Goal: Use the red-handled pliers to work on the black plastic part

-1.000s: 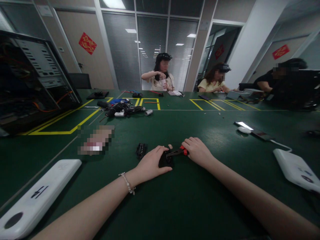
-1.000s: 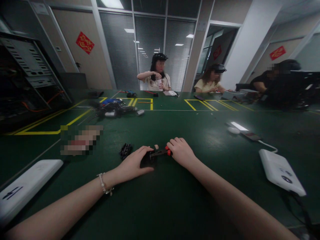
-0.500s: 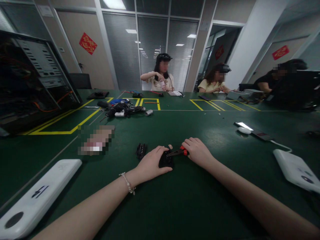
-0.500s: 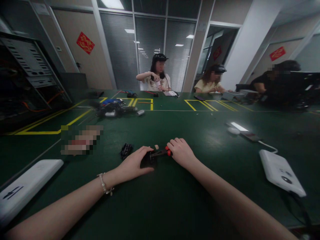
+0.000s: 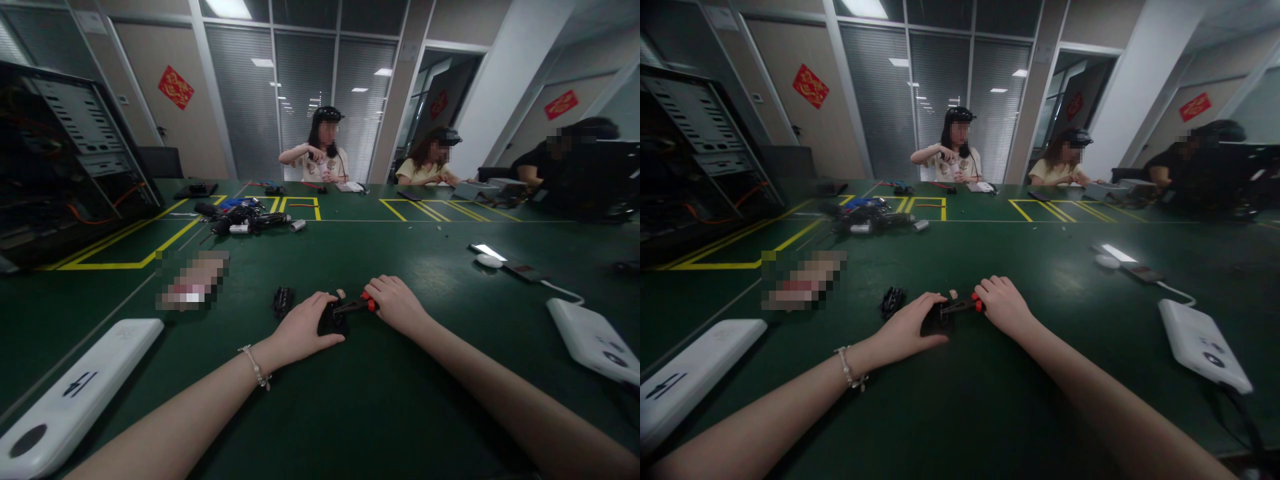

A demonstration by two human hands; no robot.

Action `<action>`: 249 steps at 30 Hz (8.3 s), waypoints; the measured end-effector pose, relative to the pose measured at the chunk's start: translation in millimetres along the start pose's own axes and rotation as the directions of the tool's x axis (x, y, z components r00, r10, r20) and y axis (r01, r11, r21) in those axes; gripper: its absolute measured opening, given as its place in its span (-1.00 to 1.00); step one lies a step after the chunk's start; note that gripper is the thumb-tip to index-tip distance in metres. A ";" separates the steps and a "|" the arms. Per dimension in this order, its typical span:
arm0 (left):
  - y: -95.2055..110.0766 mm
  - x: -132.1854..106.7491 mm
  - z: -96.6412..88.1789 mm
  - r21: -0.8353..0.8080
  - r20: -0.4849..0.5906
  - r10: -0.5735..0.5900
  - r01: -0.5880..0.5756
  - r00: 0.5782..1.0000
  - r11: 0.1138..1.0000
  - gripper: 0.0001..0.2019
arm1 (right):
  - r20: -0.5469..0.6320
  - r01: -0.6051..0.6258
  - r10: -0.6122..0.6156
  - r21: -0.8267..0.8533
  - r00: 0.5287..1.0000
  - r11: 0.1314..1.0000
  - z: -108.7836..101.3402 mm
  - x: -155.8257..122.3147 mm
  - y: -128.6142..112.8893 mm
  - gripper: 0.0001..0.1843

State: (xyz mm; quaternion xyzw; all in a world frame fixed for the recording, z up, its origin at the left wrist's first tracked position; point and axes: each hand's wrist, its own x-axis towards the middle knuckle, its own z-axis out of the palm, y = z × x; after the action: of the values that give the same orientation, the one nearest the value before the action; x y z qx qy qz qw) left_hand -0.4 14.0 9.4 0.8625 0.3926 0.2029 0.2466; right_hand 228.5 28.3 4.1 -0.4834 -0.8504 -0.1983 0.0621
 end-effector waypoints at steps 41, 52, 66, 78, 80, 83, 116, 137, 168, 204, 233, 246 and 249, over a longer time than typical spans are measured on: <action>-4.0 0.8 2.1 0.005 -0.026 0.042 -0.041 0.999 0.999 -0.43 | -0.014 0.018 -0.018 -0.018 1.000 1.000 2.7 0.4 -0.5 -0.77; -3.5 1.4 2.8 -0.030 -0.047 0.024 -0.025 0.999 0.999 -0.43 | -0.016 0.026 -0.026 0.001 1.000 1.000 2.0 0.6 2.9 -0.77; -5.6 2.2 3.8 -0.019 -0.061 0.029 -0.030 0.998 0.999 -0.41 | -0.051 0.030 -0.028 0.052 0.998 0.998 4.0 -0.3 3.8 -0.68; -7.2 2.3 6.2 -0.004 -0.077 0.055 -0.055 0.996 0.998 -0.42 | -0.030 0.009 -0.007 0.069 1.000 0.998 3.7 -0.7 4.1 -0.69; -7.2 2.2 6.0 -0.002 -0.077 0.055 -0.055 0.996 0.998 -0.42 | -0.015 0.002 -0.001 0.062 1.000 0.998 3.1 -0.4 3.7 -0.69; -6.6 2.3 5.1 -0.003 -0.075 0.050 -0.051 0.996 0.999 -0.42 | 0.006 -0.010 0.009 0.050 1.000 0.999 1.5 0.1 2.6 -0.69; -3.0 1.8 1.8 -0.016 -0.048 0.031 -0.032 0.998 0.999 -0.42 | -0.018 0.007 -0.007 -0.026 1.000 1.000 -2.4 -1.3 3.8 -0.73; -4.2 2.2 3.4 -0.042 -0.062 0.016 -0.019 0.998 0.999 -0.39 | -0.027 0.017 -0.018 -0.027 0.999 0.999 -1.4 -2.1 3.5 -0.77; -4.6 2.2 4.0 -0.028 -0.071 0.032 -0.034 0.997 0.999 -0.40 | -0.052 -0.008 0.012 0.074 0.999 0.997 4.9 -2.3 5.9 -0.68; -4.7 2.7 2.1 -0.065 -0.045 -0.038 0.035 0.998 0.997 -0.34 | -0.015 -0.020 0.020 -0.008 1.000 1.000 1.3 -2.5 5.8 -0.75; -1.9 2.2 0.3 -0.075 -0.034 -0.043 0.040 0.999 0.996 -0.35 | -0.028 -0.002 0.002 0.006 1.000 1.000 -0.6 -2.3 3.5 -0.77; -1.9 1.9 -0.5 -0.081 -0.013 -0.057 0.056 0.998 0.995 -0.35 | -0.017 -0.005 0.005 0.008 1.000 1.000 1.2 -2.5 4.8 -0.76; -2.1 2.4 0.3 -0.068 -0.030 -0.046 0.044 0.998 0.997 -0.35 | -0.013 -0.004 0.004 -0.006 1.000 1.000 1.7 -2.2 3.9 -0.77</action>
State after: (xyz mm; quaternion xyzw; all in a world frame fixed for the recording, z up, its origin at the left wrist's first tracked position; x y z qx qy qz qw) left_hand 0.1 17.0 8.3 0.8413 0.4086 0.2240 0.2739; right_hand 233.1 29.0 2.9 -0.4837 -0.8485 -0.2041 0.0667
